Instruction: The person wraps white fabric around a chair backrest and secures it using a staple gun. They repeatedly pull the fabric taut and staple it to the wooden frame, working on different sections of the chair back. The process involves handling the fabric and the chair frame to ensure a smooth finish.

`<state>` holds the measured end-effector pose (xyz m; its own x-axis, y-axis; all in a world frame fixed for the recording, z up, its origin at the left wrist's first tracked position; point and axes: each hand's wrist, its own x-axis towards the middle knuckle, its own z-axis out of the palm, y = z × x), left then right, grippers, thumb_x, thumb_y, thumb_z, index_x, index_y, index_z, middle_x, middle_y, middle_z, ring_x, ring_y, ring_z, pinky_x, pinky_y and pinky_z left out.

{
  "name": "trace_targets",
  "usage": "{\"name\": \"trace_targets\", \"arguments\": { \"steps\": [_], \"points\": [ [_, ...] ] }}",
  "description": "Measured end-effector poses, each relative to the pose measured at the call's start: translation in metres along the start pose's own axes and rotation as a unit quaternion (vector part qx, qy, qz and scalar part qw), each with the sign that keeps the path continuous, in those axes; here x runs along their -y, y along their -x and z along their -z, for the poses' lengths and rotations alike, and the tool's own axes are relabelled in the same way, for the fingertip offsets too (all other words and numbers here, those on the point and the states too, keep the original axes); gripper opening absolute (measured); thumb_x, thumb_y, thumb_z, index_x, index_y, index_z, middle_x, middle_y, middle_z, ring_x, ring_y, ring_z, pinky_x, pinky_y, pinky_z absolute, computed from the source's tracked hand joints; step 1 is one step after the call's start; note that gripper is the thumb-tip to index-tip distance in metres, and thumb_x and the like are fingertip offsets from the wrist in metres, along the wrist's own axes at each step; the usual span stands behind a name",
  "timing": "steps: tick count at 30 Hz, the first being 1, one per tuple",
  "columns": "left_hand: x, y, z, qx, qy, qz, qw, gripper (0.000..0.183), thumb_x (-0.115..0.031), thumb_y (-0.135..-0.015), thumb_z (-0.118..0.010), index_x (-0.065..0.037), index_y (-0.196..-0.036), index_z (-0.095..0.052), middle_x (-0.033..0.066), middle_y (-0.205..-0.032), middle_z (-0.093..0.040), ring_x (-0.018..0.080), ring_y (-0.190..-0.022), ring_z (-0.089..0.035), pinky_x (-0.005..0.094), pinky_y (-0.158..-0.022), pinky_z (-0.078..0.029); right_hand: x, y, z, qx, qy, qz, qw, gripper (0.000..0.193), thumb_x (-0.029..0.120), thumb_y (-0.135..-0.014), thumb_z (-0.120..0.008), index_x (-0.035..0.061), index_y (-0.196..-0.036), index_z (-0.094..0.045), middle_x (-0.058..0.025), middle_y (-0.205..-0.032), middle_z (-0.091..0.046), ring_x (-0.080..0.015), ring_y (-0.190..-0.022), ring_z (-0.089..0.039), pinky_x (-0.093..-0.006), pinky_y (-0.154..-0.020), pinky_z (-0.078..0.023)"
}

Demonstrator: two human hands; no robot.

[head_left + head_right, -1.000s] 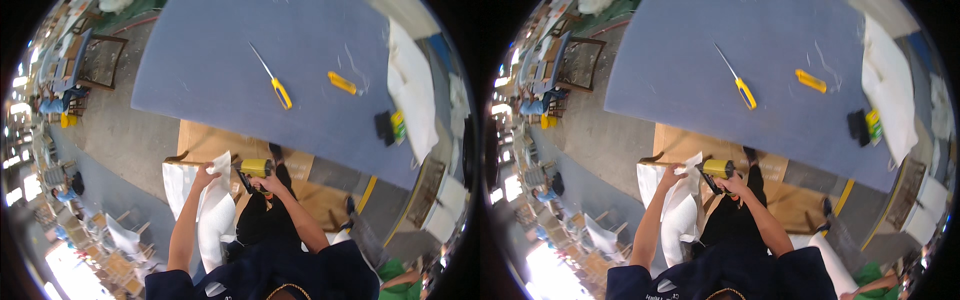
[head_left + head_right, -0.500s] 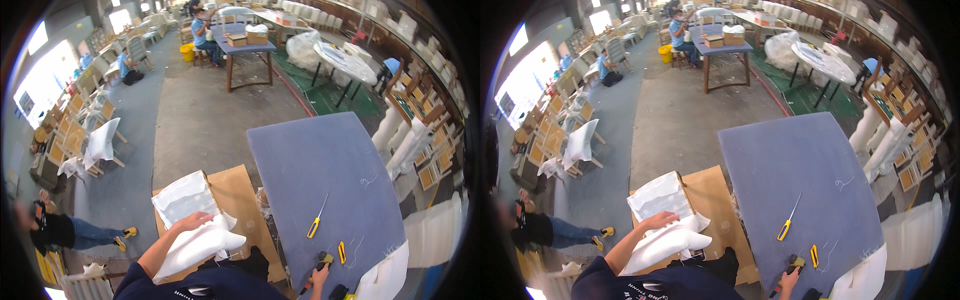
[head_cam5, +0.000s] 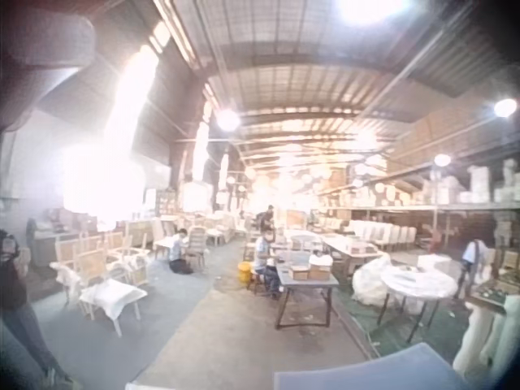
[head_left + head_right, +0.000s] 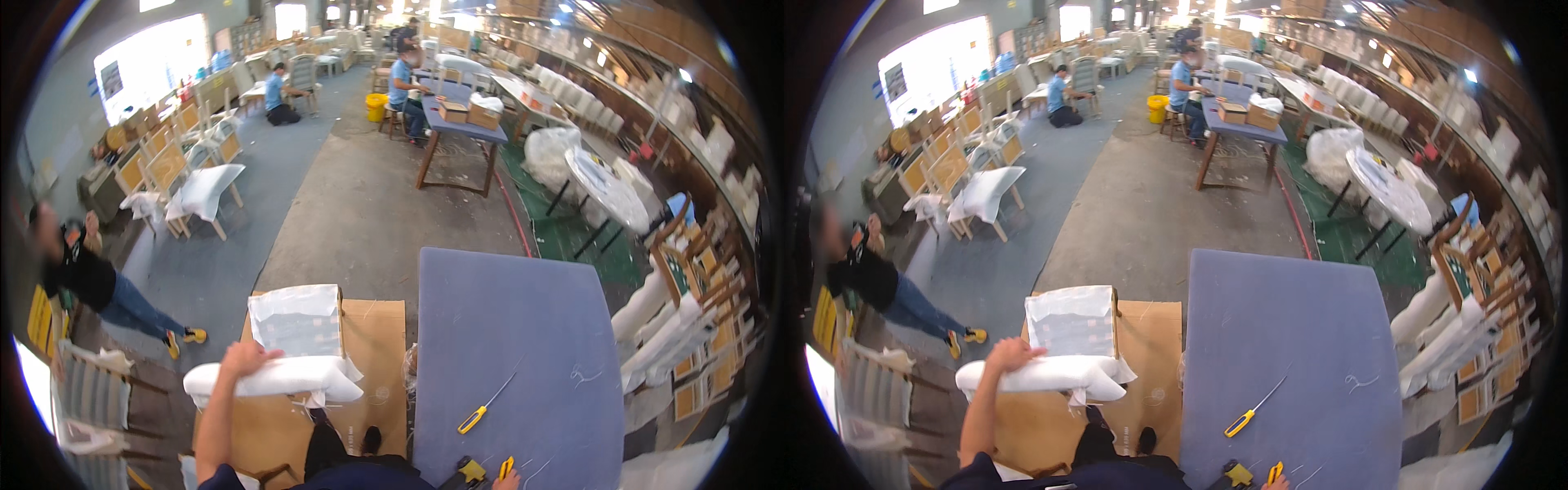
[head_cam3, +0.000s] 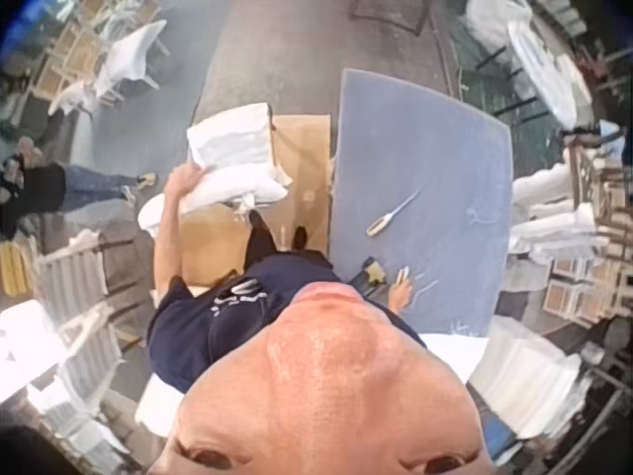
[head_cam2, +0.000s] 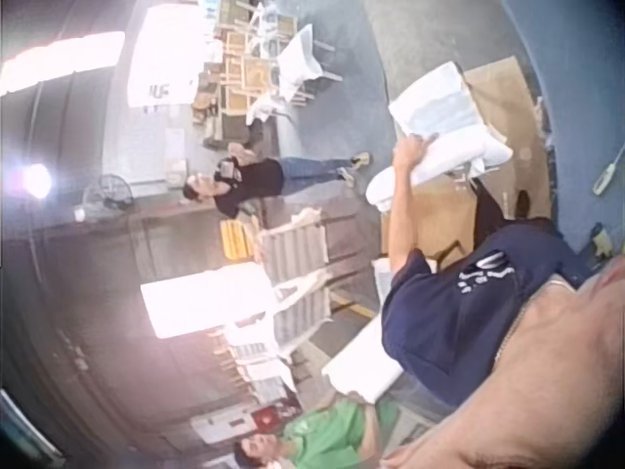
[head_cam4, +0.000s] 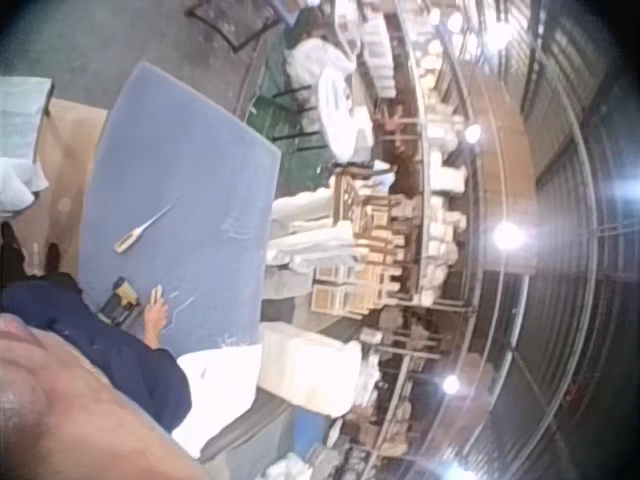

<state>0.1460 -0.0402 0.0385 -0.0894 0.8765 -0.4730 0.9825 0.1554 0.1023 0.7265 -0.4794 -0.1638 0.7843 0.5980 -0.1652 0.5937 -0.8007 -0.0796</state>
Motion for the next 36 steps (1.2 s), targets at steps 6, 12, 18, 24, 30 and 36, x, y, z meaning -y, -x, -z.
{"name": "trace_targets", "arguments": {
  "steps": [6, 12, 18, 24, 30, 36],
  "points": [
    [0.124, 0.033, -0.004, -0.102, 0.139, 0.138, 0.975, 0.064, -0.067, -0.085, -0.067, -0.008, -0.103, -0.080, 0.0182, -0.100, -0.076, 0.0306, -0.099, -0.073, 0.0418, -0.089, -0.054, -0.024, -0.028, 0.015, -0.079, 0.142, -0.060, 0.985, 0.050, 0.037, -0.087, -0.071, 0.0047, -0.125, -0.060, -0.0231, -0.120, -0.064, -0.0408, -0.105, -0.063, -0.0550, -0.090, -0.051],
    [0.231, 0.032, -0.054, -0.107, 0.489, 0.049, 0.864, 0.061, -0.054, -0.098, -0.060, 0.004, -0.109, -0.075, 0.0099, -0.097, -0.075, 0.0165, -0.089, -0.067, 0.0333, -0.081, -0.053, 0.142, -0.124, 0.004, 0.026, -0.198, 0.105, 0.974, 0.073, 0.021, -0.080, -0.078, 0.0155, -0.146, -0.047, -0.0203, -0.140, -0.047, -0.0400, -0.122, -0.056, -0.0488, -0.098, -0.049],
    [0.222, 0.023, -0.070, -0.180, 0.485, 0.021, 0.856, 0.054, -0.047, -0.098, -0.063, 0.006, -0.105, -0.075, 0.0106, -0.092, -0.074, 0.0157, -0.087, -0.065, 0.0326, -0.082, -0.050, 0.204, -0.145, -0.038, 0.066, -0.127, 0.066, 0.987, 0.050, 0.016, -0.072, -0.079, 0.0182, -0.118, -0.058, -0.0159, -0.122, -0.051, -0.0416, -0.107, -0.062, -0.0508, -0.090, -0.052],
    [0.219, 0.016, -0.085, -0.195, 0.535, 0.002, 0.822, 0.056, -0.048, -0.099, -0.062, 0.006, -0.099, -0.075, 0.0106, -0.084, -0.074, 0.0150, -0.079, -0.066, 0.0325, -0.076, -0.052, 0.074, -0.157, -0.049, -0.015, -0.092, -0.003, 0.996, 0.034, 0.012, -0.071, -0.077, 0.0160, -0.101, -0.062, -0.0156, -0.116, -0.053, -0.0397, -0.103, -0.063, -0.0493, -0.088, -0.053],
    [0.223, 0.022, -0.085, -0.291, 0.542, -0.050, 0.787, 0.050, -0.042, -0.100, -0.061, 0.003, -0.088, -0.077, 0.0077, -0.081, -0.074, 0.0133, -0.075, -0.065, 0.0312, -0.072, -0.051, 0.090, -0.133, -0.005, -0.055, -0.111, 0.018, 0.992, 0.035, 0.014, -0.077, -0.076, 0.0085, -0.109, -0.065, -0.0168, -0.118, -0.055, -0.0380, -0.108, -0.060, -0.0482, -0.092, -0.050],
    [0.182, 0.041, -0.092, -0.295, 0.484, -0.054, 0.822, 0.032, -0.033, -0.094, -0.066, -0.003, -0.097, -0.078, 0.0082, -0.086, -0.076, 0.0147, -0.078, -0.067, 0.0312, -0.074, -0.051, 0.301, -0.087, 0.042, -0.003, -0.358, 0.265, 0.895, 0.037, 0.020, -0.086, -0.074, 0.0013, -0.117, -0.066, -0.0169, -0.114, -0.065, -0.0322, -0.105, -0.064, -0.0408, -0.090, -0.052]
  ]
}}
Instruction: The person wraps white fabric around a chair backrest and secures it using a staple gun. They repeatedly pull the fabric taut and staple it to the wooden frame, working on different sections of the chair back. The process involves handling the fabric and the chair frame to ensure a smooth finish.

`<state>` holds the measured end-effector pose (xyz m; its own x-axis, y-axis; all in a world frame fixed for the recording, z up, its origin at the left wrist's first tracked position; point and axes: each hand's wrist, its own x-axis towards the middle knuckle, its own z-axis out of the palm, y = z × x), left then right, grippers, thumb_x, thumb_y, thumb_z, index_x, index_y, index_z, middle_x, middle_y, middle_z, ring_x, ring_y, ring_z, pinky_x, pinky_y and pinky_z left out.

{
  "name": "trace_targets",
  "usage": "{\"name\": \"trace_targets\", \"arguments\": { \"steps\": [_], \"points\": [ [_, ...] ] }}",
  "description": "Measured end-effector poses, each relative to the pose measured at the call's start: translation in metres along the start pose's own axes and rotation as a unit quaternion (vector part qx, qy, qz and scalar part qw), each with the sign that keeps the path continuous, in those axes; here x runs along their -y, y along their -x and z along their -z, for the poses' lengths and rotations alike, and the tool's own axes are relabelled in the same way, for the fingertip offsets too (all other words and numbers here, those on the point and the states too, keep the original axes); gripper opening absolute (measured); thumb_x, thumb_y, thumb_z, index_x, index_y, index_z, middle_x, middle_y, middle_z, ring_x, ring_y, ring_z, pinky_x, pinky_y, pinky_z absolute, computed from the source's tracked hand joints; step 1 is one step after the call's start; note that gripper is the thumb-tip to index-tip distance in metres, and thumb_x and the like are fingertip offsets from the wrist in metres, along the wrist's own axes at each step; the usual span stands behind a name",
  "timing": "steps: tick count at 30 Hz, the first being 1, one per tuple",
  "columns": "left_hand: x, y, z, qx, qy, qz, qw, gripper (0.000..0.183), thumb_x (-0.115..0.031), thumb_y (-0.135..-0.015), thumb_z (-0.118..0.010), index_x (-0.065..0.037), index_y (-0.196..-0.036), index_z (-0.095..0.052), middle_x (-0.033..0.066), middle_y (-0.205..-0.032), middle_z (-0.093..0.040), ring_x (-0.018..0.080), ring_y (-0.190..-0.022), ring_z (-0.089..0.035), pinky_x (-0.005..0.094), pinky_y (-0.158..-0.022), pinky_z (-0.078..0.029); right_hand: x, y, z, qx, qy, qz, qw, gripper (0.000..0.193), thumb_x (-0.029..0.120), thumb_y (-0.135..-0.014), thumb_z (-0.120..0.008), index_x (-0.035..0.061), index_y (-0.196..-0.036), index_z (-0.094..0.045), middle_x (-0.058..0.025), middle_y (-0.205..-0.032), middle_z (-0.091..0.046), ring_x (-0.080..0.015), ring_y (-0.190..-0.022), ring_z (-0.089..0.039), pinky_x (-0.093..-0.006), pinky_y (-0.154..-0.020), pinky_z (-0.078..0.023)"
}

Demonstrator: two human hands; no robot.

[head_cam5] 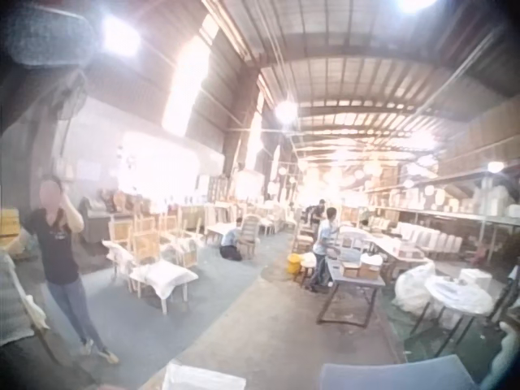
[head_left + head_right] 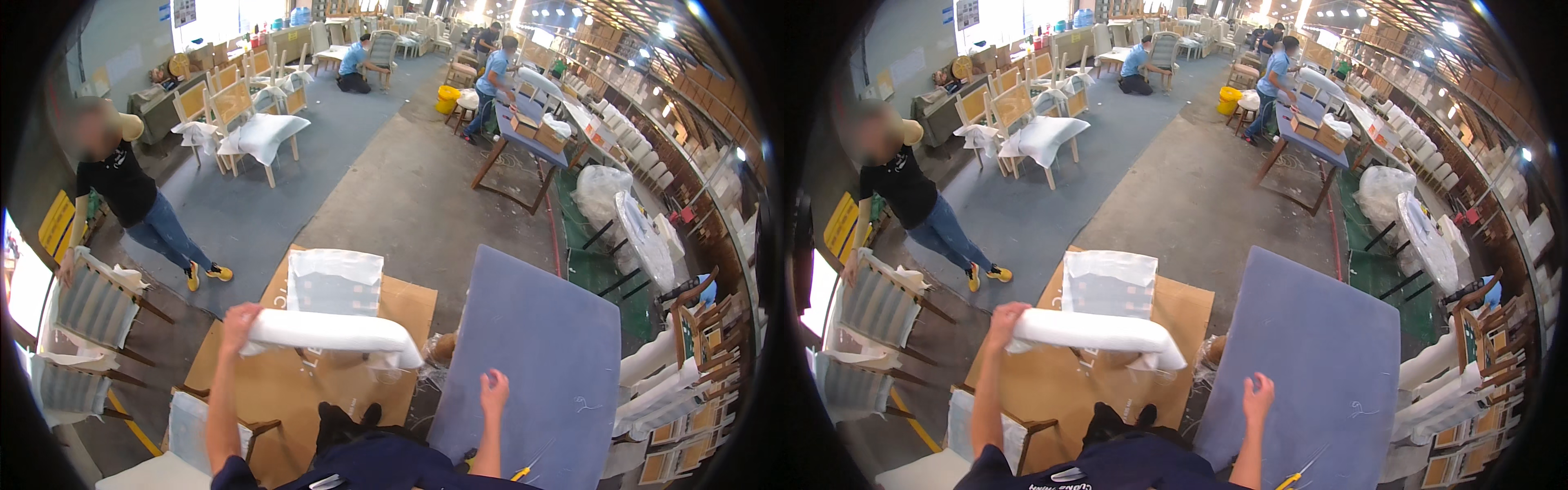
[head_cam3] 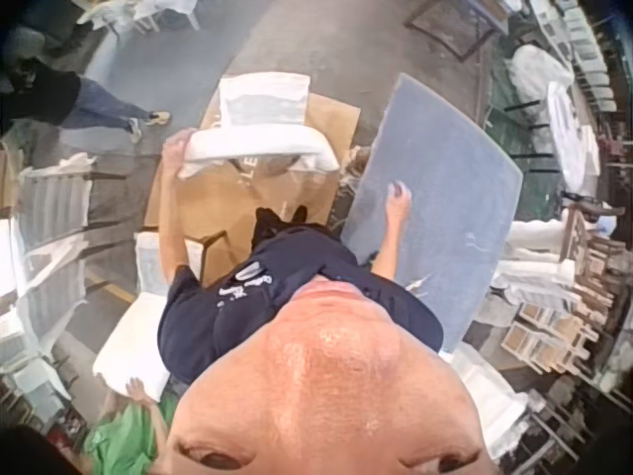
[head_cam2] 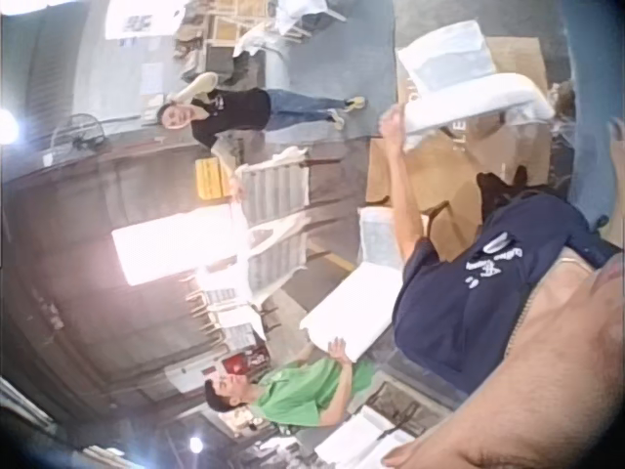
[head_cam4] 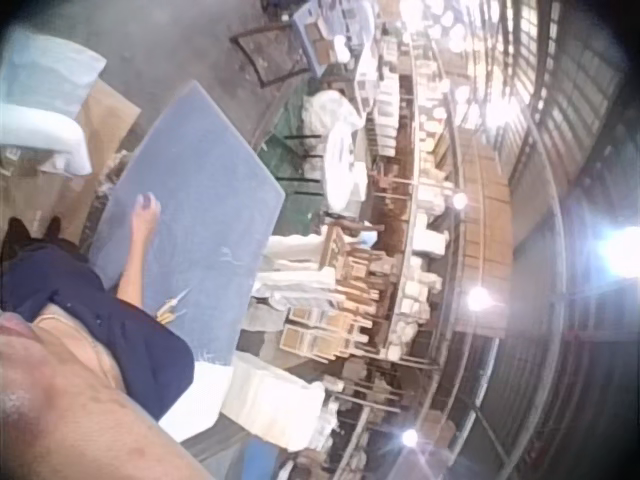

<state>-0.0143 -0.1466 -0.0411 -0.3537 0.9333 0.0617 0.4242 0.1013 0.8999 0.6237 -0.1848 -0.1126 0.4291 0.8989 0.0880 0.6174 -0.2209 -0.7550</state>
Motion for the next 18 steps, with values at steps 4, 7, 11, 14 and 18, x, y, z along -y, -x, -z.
{"name": "trace_targets", "arguments": {
  "steps": [4, 7, 11, 14, 18],
  "points": [
    [-0.057, 0.074, -0.033, 0.036, -0.058, -0.100, 0.993, 0.059, -0.024, -0.067, -0.092, -0.002, -0.116, -0.070, 0.0156, -0.116, -0.070, 0.0309, -0.108, -0.067, 0.0414, -0.098, -0.051, 0.157, -0.022, -0.082, 0.053, -0.111, 0.194, 0.973, 0.038, 0.027, -0.090, -0.072, 0.0008, -0.118, -0.068, -0.0169, -0.124, -0.066, -0.0283, -0.109, -0.066, -0.0366, -0.095, -0.051],
    [-0.100, 0.115, -0.037, 0.029, -0.139, -0.231, 0.963, 0.074, -0.019, -0.057, -0.095, -0.003, -0.122, -0.063, 0.0176, -0.121, -0.066, 0.0371, -0.113, -0.065, 0.0441, -0.098, -0.053, 0.179, -0.040, -0.109, 0.119, -0.129, 0.181, 0.968, 0.032, 0.028, -0.091, -0.070, 0.0007, -0.108, -0.072, -0.0152, -0.114, -0.071, -0.0270, -0.102, -0.070, -0.0357, -0.091, -0.053],
    [-0.045, 0.155, -0.029, -0.051, -0.189, -0.226, 0.954, 0.075, -0.016, -0.057, -0.094, -0.002, -0.122, -0.059, 0.0185, -0.120, -0.064, 0.0416, -0.112, -0.064, 0.0477, -0.098, -0.054, 0.217, -0.037, -0.122, 0.210, -0.122, 0.210, 0.947, 0.023, 0.022, -0.091, -0.067, 0.0007, -0.095, -0.076, -0.0121, -0.096, -0.076, -0.0255, -0.093, -0.073, -0.0353, -0.086, -0.055],
    [-0.010, 0.182, -0.020, -0.093, -0.181, -0.222, 0.954, 0.071, -0.014, -0.059, -0.092, -0.003, -0.120, -0.059, 0.0186, -0.119, -0.065, 0.0417, -0.111, -0.064, 0.0492, -0.096, -0.054, 0.220, -0.012, -0.133, 0.245, -0.145, 0.272, 0.919, 0.020, 0.015, -0.091, -0.063, -0.0012, -0.093, -0.075, -0.0131, -0.094, -0.076, -0.0242, -0.090, -0.073, -0.0345, -0.084, -0.055],
    [-0.008, 0.169, -0.017, -0.071, -0.163, -0.247, 0.952, 0.066, -0.016, -0.060, -0.088, -0.003, -0.118, -0.061, 0.0184, -0.121, -0.065, 0.0423, -0.111, -0.064, 0.0501, -0.096, -0.054, 0.228, -0.004, -0.138, 0.196, -0.190, 0.217, 0.937, 0.020, 0.012, -0.091, -0.061, -0.0025, -0.090, -0.075, -0.0136, -0.090, -0.076, -0.0222, -0.085, -0.073, -0.0326, -0.082, -0.055]
  ]
}}
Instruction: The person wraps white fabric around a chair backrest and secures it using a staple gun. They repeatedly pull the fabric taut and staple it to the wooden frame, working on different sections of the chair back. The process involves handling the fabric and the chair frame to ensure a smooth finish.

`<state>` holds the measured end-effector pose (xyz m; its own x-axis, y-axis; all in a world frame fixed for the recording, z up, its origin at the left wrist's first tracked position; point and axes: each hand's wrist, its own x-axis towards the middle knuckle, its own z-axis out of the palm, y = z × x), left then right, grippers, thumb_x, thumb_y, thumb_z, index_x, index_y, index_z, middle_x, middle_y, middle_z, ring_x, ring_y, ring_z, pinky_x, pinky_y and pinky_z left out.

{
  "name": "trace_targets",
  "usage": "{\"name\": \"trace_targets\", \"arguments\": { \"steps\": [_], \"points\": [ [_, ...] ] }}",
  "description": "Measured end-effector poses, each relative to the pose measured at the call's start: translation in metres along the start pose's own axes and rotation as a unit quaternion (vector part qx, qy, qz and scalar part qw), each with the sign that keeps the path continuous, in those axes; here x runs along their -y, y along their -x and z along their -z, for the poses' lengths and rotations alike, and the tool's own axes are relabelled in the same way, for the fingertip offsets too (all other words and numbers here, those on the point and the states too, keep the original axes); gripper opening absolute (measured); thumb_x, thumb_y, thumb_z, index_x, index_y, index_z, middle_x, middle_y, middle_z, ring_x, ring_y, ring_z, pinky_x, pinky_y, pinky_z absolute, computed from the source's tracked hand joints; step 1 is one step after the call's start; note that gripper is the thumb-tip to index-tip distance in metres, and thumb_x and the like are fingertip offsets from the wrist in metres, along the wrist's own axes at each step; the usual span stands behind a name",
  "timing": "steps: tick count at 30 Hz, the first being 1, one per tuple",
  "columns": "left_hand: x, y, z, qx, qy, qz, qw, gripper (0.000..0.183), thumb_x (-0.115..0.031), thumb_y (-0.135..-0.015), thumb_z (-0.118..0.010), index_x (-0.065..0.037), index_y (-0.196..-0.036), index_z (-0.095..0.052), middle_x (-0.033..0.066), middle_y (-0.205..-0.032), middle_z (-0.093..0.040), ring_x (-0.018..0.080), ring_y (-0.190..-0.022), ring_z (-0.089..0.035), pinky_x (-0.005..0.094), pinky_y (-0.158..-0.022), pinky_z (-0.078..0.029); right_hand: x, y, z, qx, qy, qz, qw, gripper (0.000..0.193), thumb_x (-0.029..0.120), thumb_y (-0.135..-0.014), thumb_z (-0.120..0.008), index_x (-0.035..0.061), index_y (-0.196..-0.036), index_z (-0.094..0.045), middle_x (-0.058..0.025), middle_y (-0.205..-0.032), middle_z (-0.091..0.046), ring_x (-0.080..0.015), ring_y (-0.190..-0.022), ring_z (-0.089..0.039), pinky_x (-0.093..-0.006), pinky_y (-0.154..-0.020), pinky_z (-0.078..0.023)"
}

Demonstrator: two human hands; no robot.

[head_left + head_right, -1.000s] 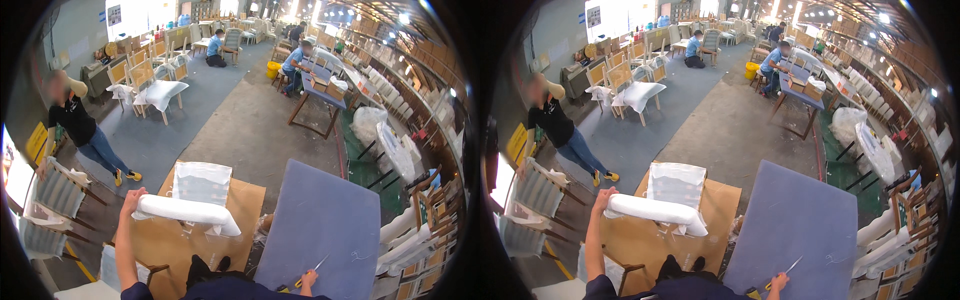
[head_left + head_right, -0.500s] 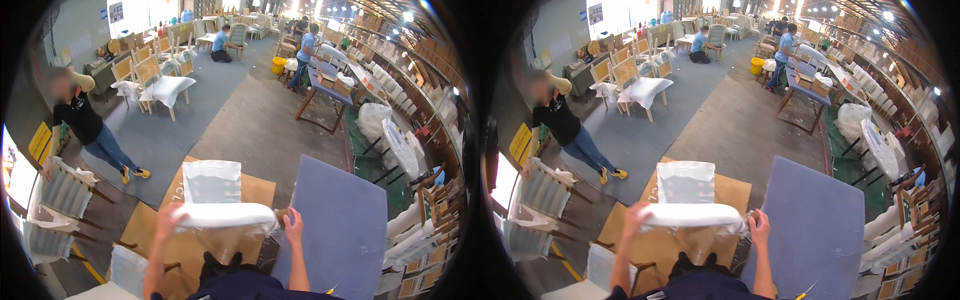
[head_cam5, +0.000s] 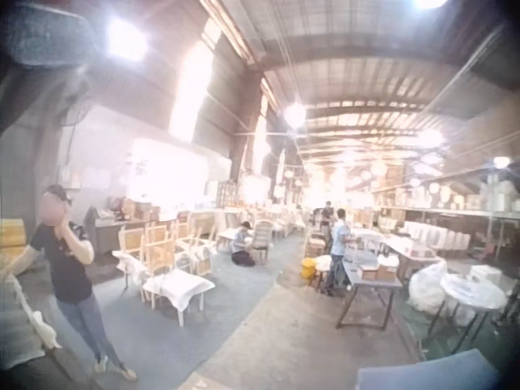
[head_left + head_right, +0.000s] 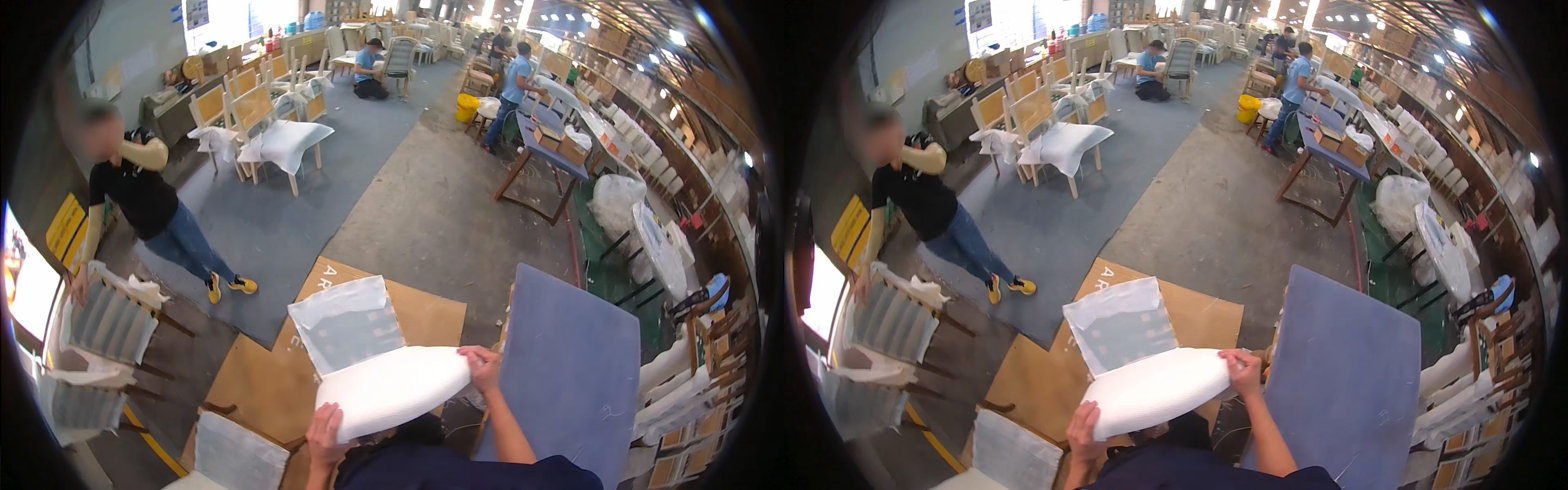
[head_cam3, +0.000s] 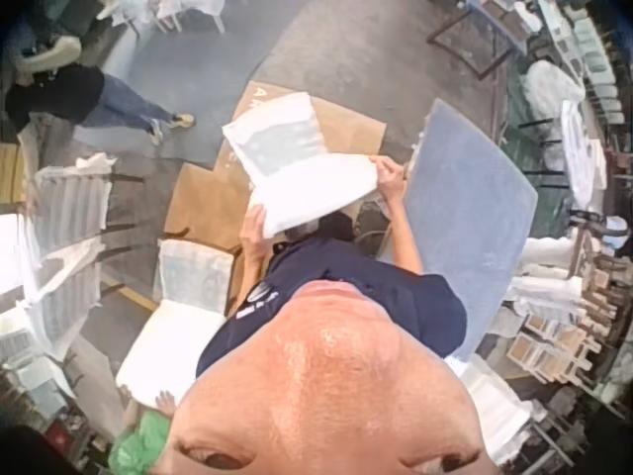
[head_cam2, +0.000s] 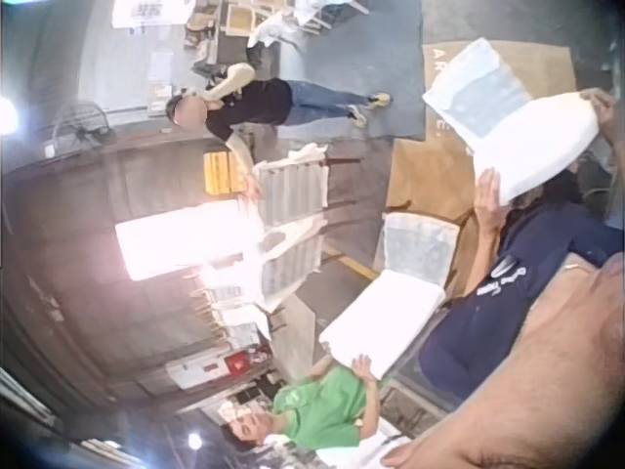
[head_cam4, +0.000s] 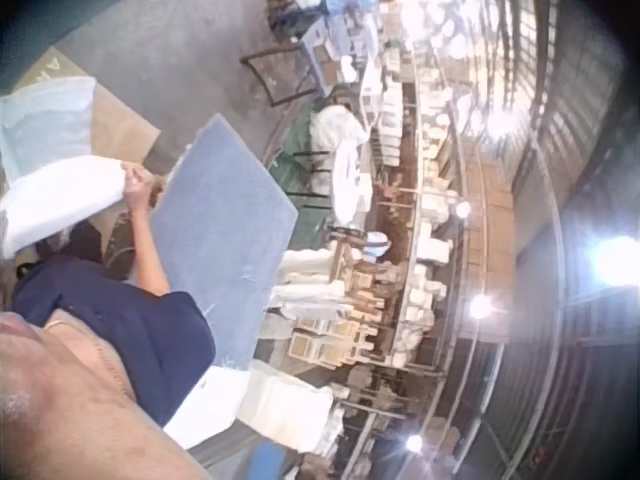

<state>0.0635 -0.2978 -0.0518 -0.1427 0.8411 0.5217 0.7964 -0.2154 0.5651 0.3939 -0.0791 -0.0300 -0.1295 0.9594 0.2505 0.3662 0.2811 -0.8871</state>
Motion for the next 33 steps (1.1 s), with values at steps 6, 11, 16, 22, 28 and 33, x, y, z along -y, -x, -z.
{"name": "trace_targets", "arguments": {
  "steps": [6, 11, 16, 22, 28, 33],
  "points": [
    [0.008, -0.031, -0.006, 0.027, 0.015, -0.082, 0.996, 0.063, -0.022, -0.067, -0.088, 0.000, -0.119, -0.061, 0.0183, -0.116, -0.068, 0.0398, -0.106, -0.068, 0.0489, -0.091, -0.057, -0.007, -0.025, 0.013, -0.021, 0.000, -0.028, 0.999, 0.023, 0.015, -0.090, -0.061, -0.0024, -0.086, -0.075, -0.0125, -0.087, -0.076, -0.0218, -0.084, -0.072, -0.0338, -0.082, -0.054],
    [-0.003, -0.085, -0.012, 0.018, 0.028, -0.124, 0.992, 0.056, -0.033, -0.084, -0.076, 0.001, -0.126, -0.065, 0.0226, -0.124, -0.066, 0.0421, -0.114, -0.064, 0.0478, -0.096, -0.053, -0.019, -0.072, 0.024, -0.032, -0.064, -0.064, 0.995, 0.030, 0.019, -0.091, -0.058, -0.0039, -0.086, -0.076, -0.0112, -0.083, -0.076, -0.0171, -0.079, -0.069, -0.0318, -0.077, -0.053],
    [-0.032, -0.184, -0.039, 0.090, 0.038, -0.147, 0.984, 0.062, -0.013, -0.062, -0.088, 0.000, -0.119, -0.065, 0.0154, -0.119, -0.068, 0.0360, -0.110, -0.067, 0.0431, -0.093, -0.057, -0.044, -0.124, 0.064, -0.070, -0.101, -0.088, 0.989, 0.031, 0.019, -0.092, -0.057, -0.0042, -0.083, -0.076, -0.0099, -0.079, -0.075, -0.0146, -0.073, -0.068, -0.0295, -0.070, -0.052],
    [-0.056, -0.307, -0.071, 0.150, 0.050, -0.173, 0.972, 0.068, -0.013, -0.058, -0.091, -0.002, -0.120, -0.066, 0.0139, -0.121, -0.068, 0.0323, -0.110, -0.068, 0.0400, -0.092, -0.057, -0.081, -0.172, 0.103, -0.114, -0.134, -0.093, 0.980, 0.031, 0.020, -0.093, -0.058, -0.0030, -0.084, -0.077, -0.0087, -0.075, -0.074, -0.0131, -0.069, -0.066, -0.0291, -0.065, -0.051],
    [-0.074, -0.427, -0.115, 0.157, 0.058, -0.171, 0.971, 0.071, -0.018, -0.049, -0.097, -0.004, -0.113, -0.071, 0.0145, -0.111, -0.073, 0.0297, -0.100, -0.072, 0.0390, -0.088, -0.059, -0.086, -0.189, 0.130, -0.166, 0.023, -0.107, 0.980, 0.033, 0.030, -0.092, -0.062, 0.0015, -0.086, -0.077, -0.0155, -0.074, -0.072, -0.0225, -0.069, -0.070, -0.0349, -0.065, -0.052],
    [-0.078, -0.485, -0.150, 0.145, 0.110, -0.115, 0.977, 0.078, -0.016, -0.042, -0.098, -0.004, -0.114, -0.070, 0.0140, -0.109, -0.073, 0.0302, -0.101, -0.072, 0.0387, -0.089, -0.058, -0.048, -0.197, 0.138, -0.080, 0.144, -0.079, 0.983, 0.043, 0.047, -0.090, -0.064, 0.0066, -0.099, -0.075, -0.0175, -0.093, -0.073, -0.0362, -0.085, -0.071, -0.0423, -0.073, -0.056]
  ]
}}
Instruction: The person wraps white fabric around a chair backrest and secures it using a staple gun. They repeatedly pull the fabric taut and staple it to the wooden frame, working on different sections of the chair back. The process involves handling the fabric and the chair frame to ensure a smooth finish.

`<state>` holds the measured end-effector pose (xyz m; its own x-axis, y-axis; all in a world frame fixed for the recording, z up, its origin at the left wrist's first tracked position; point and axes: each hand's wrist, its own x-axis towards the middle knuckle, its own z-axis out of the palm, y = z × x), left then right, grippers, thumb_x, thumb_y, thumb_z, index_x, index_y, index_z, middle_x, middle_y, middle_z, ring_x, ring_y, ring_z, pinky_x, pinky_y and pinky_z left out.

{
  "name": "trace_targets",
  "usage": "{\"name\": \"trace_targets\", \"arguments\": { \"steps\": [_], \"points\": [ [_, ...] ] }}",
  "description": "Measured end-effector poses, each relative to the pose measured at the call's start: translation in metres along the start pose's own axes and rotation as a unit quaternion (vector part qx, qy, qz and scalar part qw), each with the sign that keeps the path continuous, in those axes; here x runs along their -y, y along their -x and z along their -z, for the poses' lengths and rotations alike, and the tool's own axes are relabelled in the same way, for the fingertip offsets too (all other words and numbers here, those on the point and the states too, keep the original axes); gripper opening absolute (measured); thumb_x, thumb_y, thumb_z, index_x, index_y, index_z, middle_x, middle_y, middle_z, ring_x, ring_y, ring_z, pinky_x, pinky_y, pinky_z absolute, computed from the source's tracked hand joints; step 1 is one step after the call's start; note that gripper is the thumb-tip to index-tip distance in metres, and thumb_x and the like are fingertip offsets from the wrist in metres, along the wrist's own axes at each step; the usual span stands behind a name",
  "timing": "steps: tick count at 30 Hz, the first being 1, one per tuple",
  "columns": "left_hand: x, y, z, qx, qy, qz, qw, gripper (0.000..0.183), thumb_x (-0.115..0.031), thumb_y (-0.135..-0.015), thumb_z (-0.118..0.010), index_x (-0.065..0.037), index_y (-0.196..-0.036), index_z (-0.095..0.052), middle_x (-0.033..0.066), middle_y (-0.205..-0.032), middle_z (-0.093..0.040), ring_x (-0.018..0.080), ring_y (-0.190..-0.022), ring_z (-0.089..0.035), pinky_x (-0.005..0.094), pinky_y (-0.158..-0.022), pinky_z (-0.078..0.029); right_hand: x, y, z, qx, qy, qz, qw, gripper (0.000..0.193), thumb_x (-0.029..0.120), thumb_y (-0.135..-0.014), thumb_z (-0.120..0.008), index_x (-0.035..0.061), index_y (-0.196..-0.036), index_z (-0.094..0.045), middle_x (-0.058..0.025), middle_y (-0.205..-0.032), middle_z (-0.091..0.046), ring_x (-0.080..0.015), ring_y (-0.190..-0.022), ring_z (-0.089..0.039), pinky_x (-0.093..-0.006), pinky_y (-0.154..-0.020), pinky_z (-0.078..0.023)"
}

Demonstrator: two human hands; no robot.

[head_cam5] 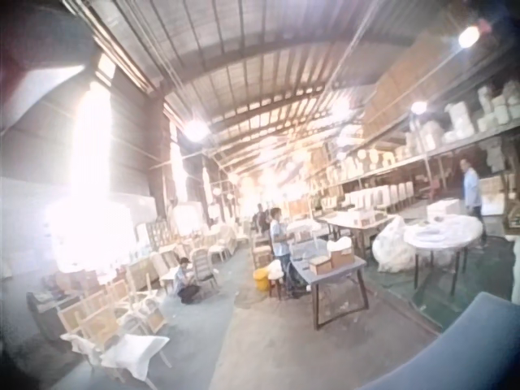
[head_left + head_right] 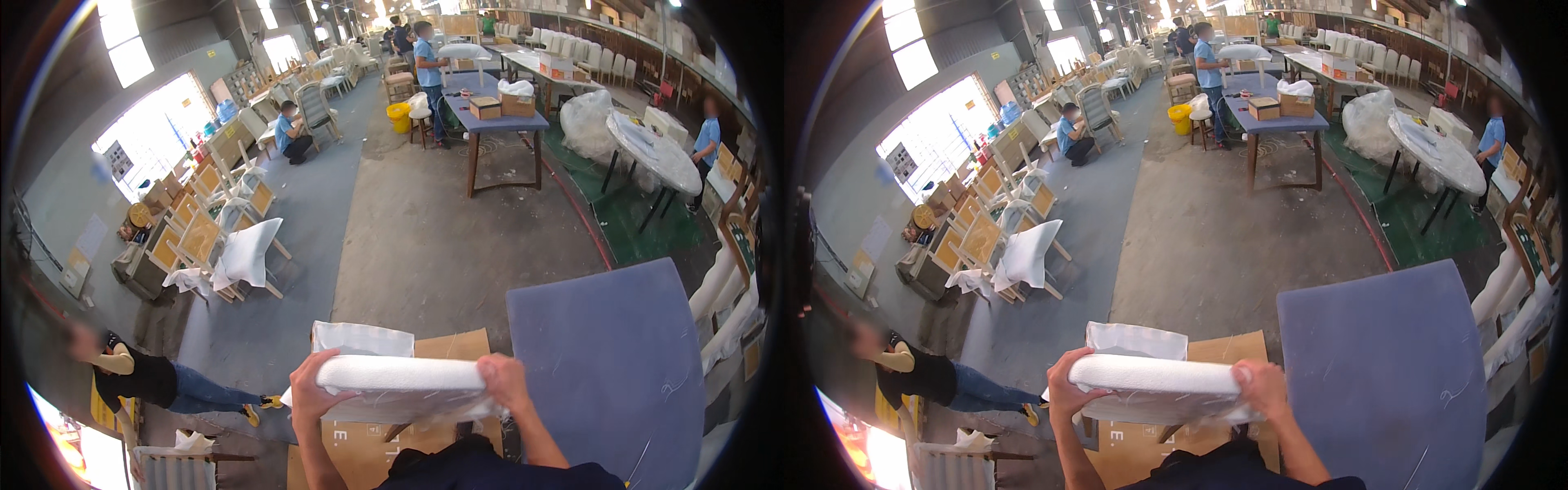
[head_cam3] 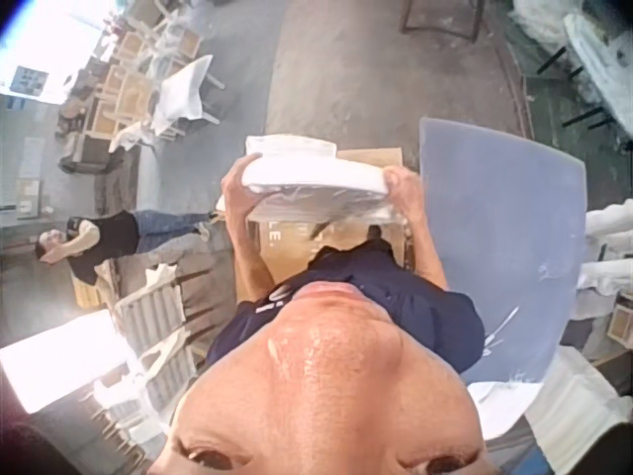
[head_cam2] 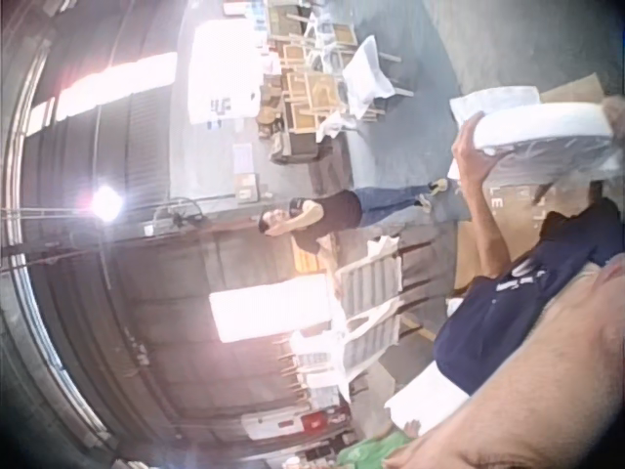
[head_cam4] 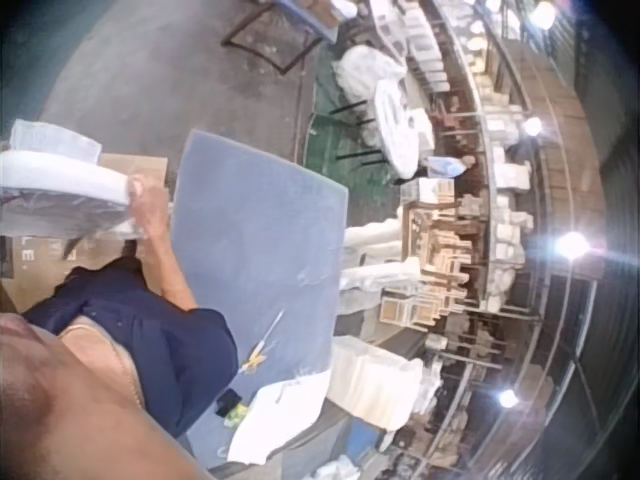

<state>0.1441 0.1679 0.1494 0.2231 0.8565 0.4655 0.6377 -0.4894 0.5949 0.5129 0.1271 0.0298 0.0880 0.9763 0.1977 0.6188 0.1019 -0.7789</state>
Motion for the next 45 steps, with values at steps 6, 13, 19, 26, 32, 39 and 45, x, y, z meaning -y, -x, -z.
{"name": "trace_targets", "arguments": {
  "steps": [6, 13, 19, 26, 32, 39, 45],
  "points": [
    [0.026, -0.045, -0.014, 0.014, 0.031, 0.033, 0.999, 0.083, -0.016, -0.037, -0.096, -0.004, -0.115, -0.070, 0.0117, -0.113, -0.072, 0.0306, -0.108, -0.067, 0.0405, -0.096, -0.051, 0.085, -0.033, -0.012, 0.096, -0.034, 0.128, 0.986, 0.060, 0.045, -0.079, -0.080, 0.0045, -0.120, -0.066, -0.0164, -0.107, -0.072, -0.0344, -0.093, -0.072, -0.0392, -0.079, -0.057],
    [0.082, -0.118, -0.012, 0.095, 0.227, -0.007, 0.969, 0.082, -0.032, -0.050, -0.098, -0.002, -0.120, -0.068, 0.0145, -0.118, -0.071, 0.0314, -0.116, -0.064, 0.0444, -0.103, -0.047, 0.106, -0.071, -0.021, 0.046, -0.014, 0.066, 0.997, 0.062, 0.041, -0.075, -0.085, 0.0077, -0.123, -0.064, -0.0169, -0.100, -0.073, -0.0340, -0.088, -0.073, -0.0407, -0.074, -0.058],
    [0.317, -0.171, 0.001, 0.073, 0.548, 0.226, 0.802, 0.082, -0.053, -0.077, -0.084, 0.006, -0.130, -0.060, 0.0213, -0.133, -0.062, 0.0308, -0.124, -0.061, 0.0486, -0.106, -0.046, 0.121, -0.108, -0.026, 0.043, 0.010, -0.040, 0.998, 0.059, 0.039, -0.076, -0.084, 0.0080, -0.122, -0.065, -0.0175, -0.102, -0.073, -0.0349, -0.089, -0.073, -0.0398, -0.077, -0.057],
    [0.669, -0.045, -0.079, 0.190, 0.049, 0.493, 0.847, 0.083, -0.046, -0.081, -0.081, 0.008, -0.137, -0.052, 0.0225, -0.125, -0.065, 0.0374, -0.115, -0.064, 0.0491, -0.095, -0.053, 0.112, -0.132, -0.067, -0.070, -0.073, -0.063, 0.993, 0.066, 0.063, -0.096, -0.047, 0.0035, -0.115, -0.070, -0.0200, -0.093, -0.073, -0.0408, -0.097, -0.070, -0.0435, -0.079, -0.054],
    [0.561, -0.064, -0.107, 0.208, 0.168, 0.660, 0.702, 0.078, -0.028, -0.073, -0.090, 0.007, -0.133, -0.055, 0.0263, -0.124, -0.064, 0.0349, -0.098, -0.071, 0.0521, -0.071, -0.061, 0.069, -0.059, -0.064, -0.152, 0.061, -0.300, 0.940, 0.066, 0.050, -0.107, -0.034, -0.0020, -0.086, -0.069, -0.0104, -0.071, -0.066, -0.0216, -0.069, -0.062, -0.0402, -0.063, -0.043],
    [0.649, -0.025, -0.131, 0.243, 0.199, 0.659, 0.684, 0.067, -0.025, -0.071, -0.088, 0.004, -0.124, -0.061, 0.0161, -0.099, -0.070, 0.0266, -0.084, -0.071, 0.0398, -0.072, -0.057, 0.063, -0.062, -0.057, -0.224, -0.107, -0.412, 0.877, 0.052, 0.044, -0.103, -0.055, 0.0075, -0.067, -0.060, 0.0057, -0.066, -0.055, -0.0062, -0.063, -0.048, -0.0299, -0.058, -0.041],
    [0.631, -0.027, -0.131, 0.307, 0.198, 0.652, 0.665, 0.075, -0.033, -0.069, -0.085, 0.008, -0.123, -0.054, 0.0191, -0.101, -0.065, 0.0285, -0.081, -0.068, 0.0412, -0.064, -0.053, 0.024, -0.024, -0.055, -0.348, -0.197, -0.430, 0.809, 0.038, 0.033, -0.096, -0.058, -0.0026, -0.093, -0.072, -0.0087, -0.084, -0.071, -0.0193, -0.075, -0.067, -0.0337, -0.071, -0.053]
  ]
}}
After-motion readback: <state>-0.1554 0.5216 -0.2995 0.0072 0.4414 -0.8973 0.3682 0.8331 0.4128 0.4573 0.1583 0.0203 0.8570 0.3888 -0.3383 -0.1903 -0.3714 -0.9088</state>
